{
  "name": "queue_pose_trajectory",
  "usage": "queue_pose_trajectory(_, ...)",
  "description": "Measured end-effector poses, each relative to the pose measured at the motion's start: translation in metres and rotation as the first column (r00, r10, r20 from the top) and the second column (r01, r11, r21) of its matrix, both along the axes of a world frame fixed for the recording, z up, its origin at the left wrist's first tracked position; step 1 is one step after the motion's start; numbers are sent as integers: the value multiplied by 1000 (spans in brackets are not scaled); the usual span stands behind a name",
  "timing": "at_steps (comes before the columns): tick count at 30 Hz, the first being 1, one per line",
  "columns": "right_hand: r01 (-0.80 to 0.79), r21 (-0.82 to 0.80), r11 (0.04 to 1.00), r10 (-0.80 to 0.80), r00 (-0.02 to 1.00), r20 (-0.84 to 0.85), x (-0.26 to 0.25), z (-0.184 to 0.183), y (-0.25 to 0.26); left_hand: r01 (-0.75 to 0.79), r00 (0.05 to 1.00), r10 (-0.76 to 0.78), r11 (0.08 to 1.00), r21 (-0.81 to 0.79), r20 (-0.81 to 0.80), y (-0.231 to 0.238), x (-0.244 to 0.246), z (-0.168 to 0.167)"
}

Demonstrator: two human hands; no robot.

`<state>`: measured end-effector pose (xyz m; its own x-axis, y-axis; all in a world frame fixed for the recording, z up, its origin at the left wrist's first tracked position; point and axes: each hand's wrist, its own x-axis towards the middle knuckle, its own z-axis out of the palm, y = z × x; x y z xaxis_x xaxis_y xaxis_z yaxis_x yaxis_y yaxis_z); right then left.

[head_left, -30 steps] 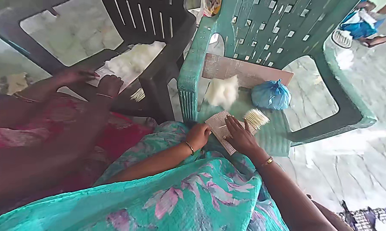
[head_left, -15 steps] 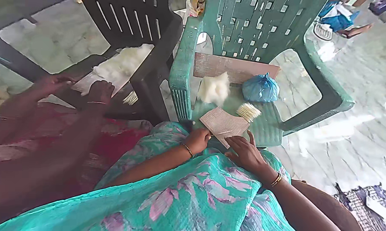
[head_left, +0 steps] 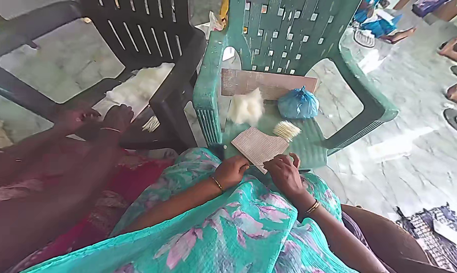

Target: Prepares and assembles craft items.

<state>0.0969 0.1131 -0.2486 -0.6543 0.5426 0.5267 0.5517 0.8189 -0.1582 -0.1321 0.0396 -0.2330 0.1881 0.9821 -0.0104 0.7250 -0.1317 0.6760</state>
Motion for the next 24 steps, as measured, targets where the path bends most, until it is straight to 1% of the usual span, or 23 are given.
queue_pose_trajectory(5, 34, 30, 999, -34, 999, -19, 8, 4, -3, 45, 999, -44, 998, 54, -25, 2, 0, 0)
queue_pose_trajectory(8, 80, 55, 995, -76, 995, -61, 22, 5, -1, 43, 999, -41, 998, 49, -29, 6, -5, 3)
queue_pose_trajectory(10, 123, 38, 992, -119, 989, -92, 30, 8, 7, 14, 1000, -14, 999, 41, -15, 10, -9, 1)
queue_pose_trajectory(12, 190, -36, 981, -193, 976, -103, 35, 15, 18, -20, 1000, 20, 1000, 23, 0, 14, -15, -2)
queue_pose_trajectory(15, 322, -198, 926, -344, 935, -87, 34, 33, 47, -84, 994, 82, 996, 28, 66, 22, -23, -7)
queue_pose_trajectory(18, 484, -322, 814, -515, 857, -13, 20, 45, 84, -124, 988, 115, 989, 80, 102, 27, -25, -15)
queue_pose_trajectory(19, 523, -341, 781, -555, 832, 5, 14, 46, 97, -129, 987, 118, 986, 108, 106, 28, -24, -16)
queue_pose_trajectory(21, 562, -362, 744, -589, 807, 42, 3, 44, 118, -130, 987, 114, 979, 154, 110, 30, -23, -19)
queue_pose_trajectory(24, 579, -362, 731, -573, 809, 136, -7, 29, 139, -136, 986, 114, 972, 191, 122, 32, -24, -22)
